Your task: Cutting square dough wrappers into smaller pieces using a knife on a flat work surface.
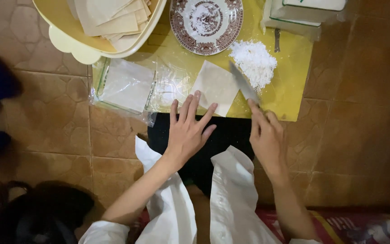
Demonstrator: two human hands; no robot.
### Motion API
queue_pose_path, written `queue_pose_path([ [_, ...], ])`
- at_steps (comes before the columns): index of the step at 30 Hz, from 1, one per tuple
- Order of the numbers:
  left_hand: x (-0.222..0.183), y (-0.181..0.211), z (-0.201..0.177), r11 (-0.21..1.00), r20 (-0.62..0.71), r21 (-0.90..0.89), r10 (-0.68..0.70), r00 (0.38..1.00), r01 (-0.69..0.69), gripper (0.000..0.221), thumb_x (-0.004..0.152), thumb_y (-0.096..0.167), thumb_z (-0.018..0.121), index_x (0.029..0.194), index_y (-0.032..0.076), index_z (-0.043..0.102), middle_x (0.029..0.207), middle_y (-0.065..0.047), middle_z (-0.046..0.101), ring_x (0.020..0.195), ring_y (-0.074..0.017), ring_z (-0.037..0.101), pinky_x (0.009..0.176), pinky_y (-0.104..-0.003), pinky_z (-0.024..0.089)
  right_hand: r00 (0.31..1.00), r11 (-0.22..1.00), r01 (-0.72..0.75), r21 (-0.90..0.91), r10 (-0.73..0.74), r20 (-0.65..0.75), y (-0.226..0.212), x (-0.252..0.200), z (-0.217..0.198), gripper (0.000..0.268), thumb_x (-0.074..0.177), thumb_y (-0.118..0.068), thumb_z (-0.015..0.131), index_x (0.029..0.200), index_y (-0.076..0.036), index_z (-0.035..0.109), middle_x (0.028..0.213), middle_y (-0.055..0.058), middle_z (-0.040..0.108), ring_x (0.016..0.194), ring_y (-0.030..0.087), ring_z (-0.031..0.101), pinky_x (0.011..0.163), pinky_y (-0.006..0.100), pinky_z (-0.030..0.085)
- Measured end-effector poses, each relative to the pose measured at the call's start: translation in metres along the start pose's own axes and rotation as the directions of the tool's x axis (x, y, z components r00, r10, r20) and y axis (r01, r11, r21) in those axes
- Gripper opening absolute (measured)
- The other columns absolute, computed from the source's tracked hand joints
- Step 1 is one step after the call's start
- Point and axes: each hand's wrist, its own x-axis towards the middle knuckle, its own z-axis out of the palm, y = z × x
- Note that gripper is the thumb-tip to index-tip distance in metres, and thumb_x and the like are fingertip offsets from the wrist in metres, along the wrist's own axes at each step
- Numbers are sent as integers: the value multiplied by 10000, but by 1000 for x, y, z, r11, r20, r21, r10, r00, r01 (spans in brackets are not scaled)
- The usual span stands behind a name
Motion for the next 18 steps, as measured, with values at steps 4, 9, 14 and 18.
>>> queue_pose_path([
  [4, 3, -3, 3, 995, -38, 76, 63, 997, -60, 527, 901, 390, 763, 1381, 254, 593, 1475, -227, 487, 1438, -406, 405, 1163, -677, 208, 998, 999, 10, -35, -12, -64, -1, 2, -4, 447, 1045, -70, 562, 1459, -218, 645, 830, 125, 605, 709, 298, 651, 616, 390, 535],
  [9, 15, -15, 17, 971, -237, 105, 236, 942, -217, 189, 963, 176, 692, 1106, 125, 580, 1347, -165, 591, 1352, -340, 541, 1103, -576, 428, 992, 993, 40, -114, -53, -115, 1, 4, 4, 459, 1042, -105, 583, 1473, -256, 621, 946, 137, 598, 817, 387, 664, 684, 507, 564],
  [14, 19, -29, 23, 946, -347, 3, 305, 887, -324, 41, 992, 188, 640, 962, 173, 617, 935, -42, 585, 1126, -282, 654, 1029, -522, 528, 972, 964, 145, -224, -181, -148, 13, 7, 16, 511, 1010, -26, 631, 1480, -226, 626, 1042, 114, 535, 946, 342, 620, 798, 427, 553],
  [18, 23, -32, 5, 931, -369, -272, 133, 920, -243, 158, 1038, 277, 559, 1054, 203, 698, 985, -8, 649, 1034, -257, 721, 980, -476, 576, 965, 944, 170, -281, -218, -148, 14, 11, 18, 578, 967, -39, 678, 1497, -262, 614, 1120, 117, 533, 1022, 352, 569, 848, 454, 518],
])
